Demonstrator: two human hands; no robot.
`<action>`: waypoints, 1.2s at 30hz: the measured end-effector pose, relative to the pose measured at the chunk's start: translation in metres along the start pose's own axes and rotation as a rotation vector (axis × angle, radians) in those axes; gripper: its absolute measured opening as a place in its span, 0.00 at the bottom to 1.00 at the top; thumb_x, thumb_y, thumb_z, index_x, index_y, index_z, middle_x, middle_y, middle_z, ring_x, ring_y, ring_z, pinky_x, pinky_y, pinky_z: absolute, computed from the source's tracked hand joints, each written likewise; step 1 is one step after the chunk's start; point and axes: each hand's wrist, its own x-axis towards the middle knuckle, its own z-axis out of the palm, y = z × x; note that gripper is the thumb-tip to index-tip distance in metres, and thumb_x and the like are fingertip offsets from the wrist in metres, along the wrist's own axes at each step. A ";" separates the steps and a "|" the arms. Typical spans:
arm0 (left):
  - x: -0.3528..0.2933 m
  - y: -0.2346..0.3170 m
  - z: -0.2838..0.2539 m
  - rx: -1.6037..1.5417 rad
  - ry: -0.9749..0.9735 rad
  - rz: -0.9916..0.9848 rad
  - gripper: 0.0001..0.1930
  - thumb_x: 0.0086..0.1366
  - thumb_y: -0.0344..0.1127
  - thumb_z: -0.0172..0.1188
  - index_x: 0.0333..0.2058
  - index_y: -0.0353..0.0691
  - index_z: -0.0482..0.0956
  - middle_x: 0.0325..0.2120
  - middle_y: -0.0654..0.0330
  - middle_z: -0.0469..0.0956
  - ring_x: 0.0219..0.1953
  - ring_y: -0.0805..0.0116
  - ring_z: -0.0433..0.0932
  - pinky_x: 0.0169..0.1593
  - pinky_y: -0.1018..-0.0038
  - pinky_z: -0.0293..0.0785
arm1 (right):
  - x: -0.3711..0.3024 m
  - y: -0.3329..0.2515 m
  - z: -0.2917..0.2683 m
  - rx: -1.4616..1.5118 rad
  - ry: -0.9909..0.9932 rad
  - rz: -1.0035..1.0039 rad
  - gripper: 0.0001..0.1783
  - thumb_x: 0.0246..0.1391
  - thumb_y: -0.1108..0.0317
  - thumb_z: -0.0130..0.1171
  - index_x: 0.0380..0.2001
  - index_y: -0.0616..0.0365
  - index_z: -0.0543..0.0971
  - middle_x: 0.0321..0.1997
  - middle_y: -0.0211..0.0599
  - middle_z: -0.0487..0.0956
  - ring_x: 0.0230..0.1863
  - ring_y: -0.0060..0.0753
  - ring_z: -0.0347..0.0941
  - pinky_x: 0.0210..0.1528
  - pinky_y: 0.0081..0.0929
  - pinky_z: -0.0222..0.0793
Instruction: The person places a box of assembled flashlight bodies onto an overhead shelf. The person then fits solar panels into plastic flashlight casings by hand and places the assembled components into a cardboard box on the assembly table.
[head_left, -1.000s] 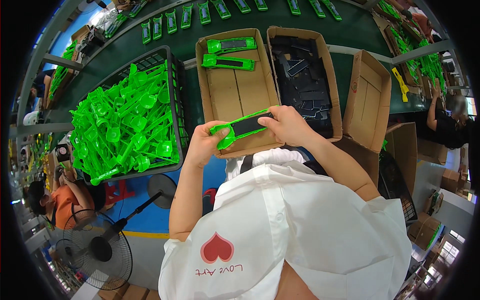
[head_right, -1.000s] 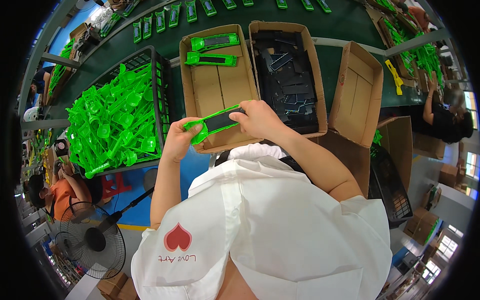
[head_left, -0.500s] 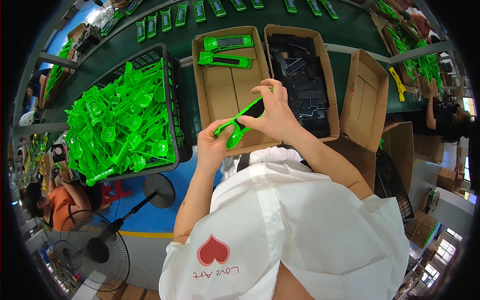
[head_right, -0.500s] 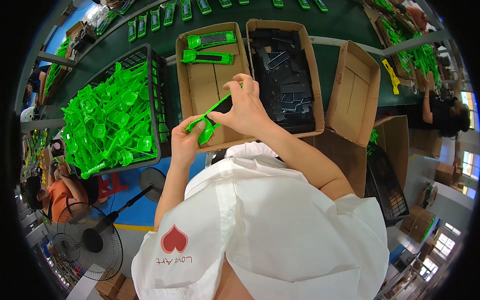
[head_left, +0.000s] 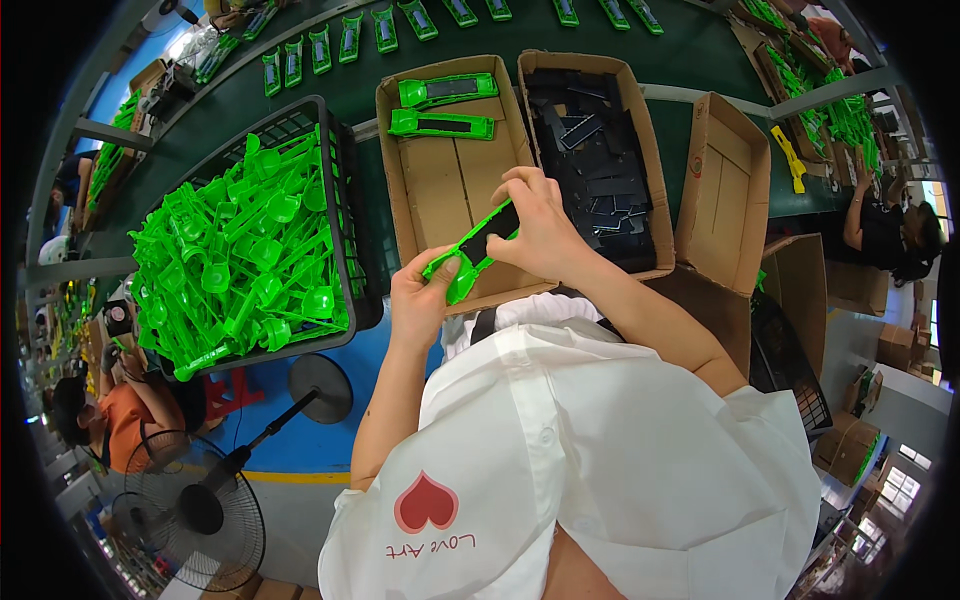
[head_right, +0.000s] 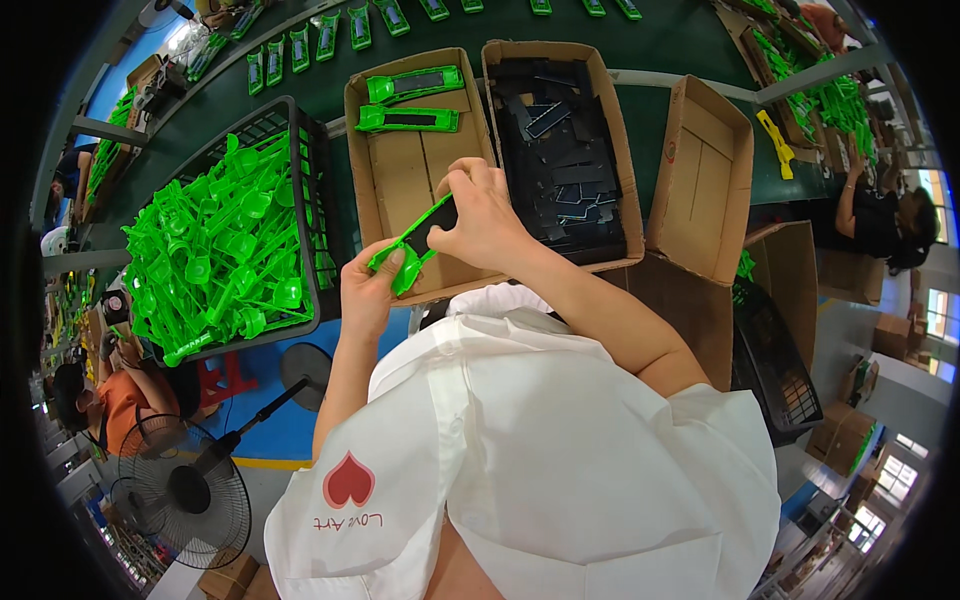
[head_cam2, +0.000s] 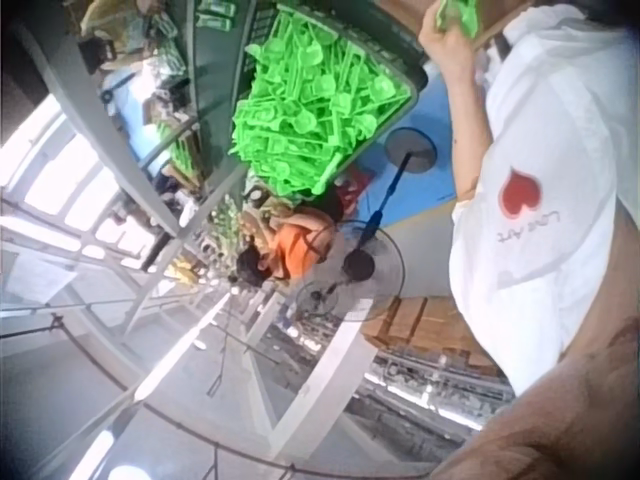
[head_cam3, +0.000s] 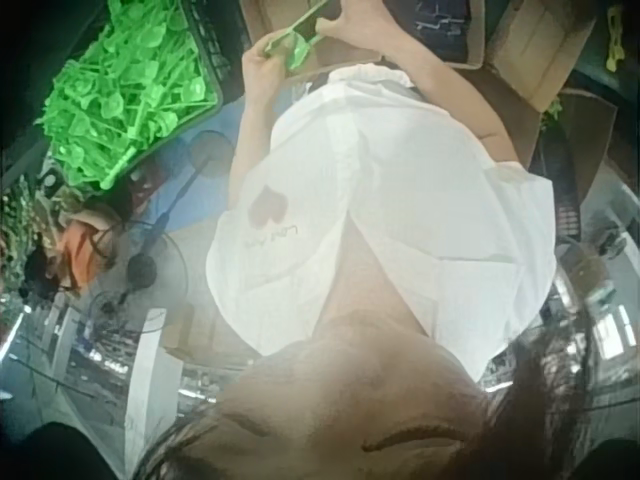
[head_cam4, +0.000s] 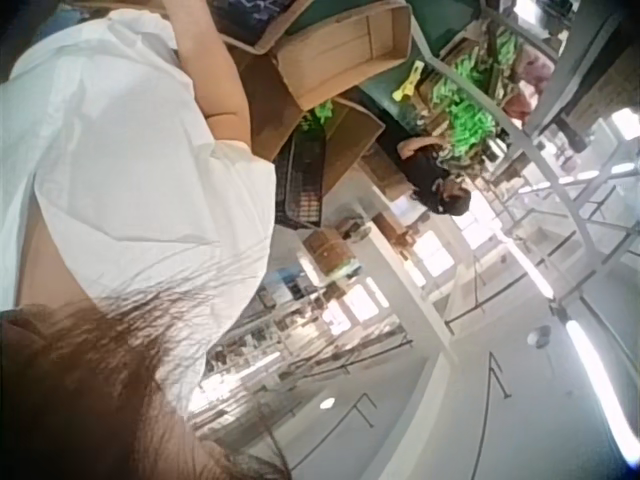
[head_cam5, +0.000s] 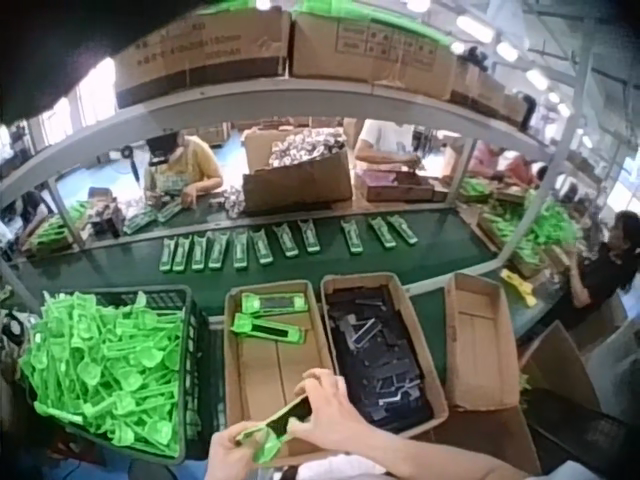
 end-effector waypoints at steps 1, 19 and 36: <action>0.001 0.000 -0.004 -0.005 -0.017 -0.009 0.11 0.57 0.33 0.53 0.35 0.32 0.72 0.21 0.58 0.74 0.21 0.72 0.73 0.21 0.80 0.67 | -0.002 0.003 -0.001 0.057 0.022 -0.039 0.24 0.31 0.65 0.61 0.35 0.62 0.66 0.47 0.47 0.58 0.49 0.48 0.55 0.48 0.33 0.58; 0.015 0.009 -0.003 1.270 -0.175 0.285 0.14 0.48 0.40 0.59 0.21 0.33 0.73 0.18 0.50 0.71 0.22 0.53 0.71 0.27 0.64 0.68 | -0.016 0.025 0.003 0.081 -0.222 0.174 0.16 0.39 0.60 0.61 0.19 0.64 0.72 0.14 0.42 0.72 0.16 0.34 0.69 0.21 0.26 0.62; 0.121 -0.010 0.006 1.321 -0.332 0.063 0.13 0.41 0.37 0.64 0.25 0.38 0.76 0.20 0.54 0.73 0.26 0.59 0.72 0.30 0.66 0.68 | -0.025 0.081 0.023 0.487 -0.235 0.256 0.25 0.42 0.60 0.59 0.39 0.63 0.63 0.26 0.41 0.72 0.24 0.26 0.70 0.27 0.21 0.66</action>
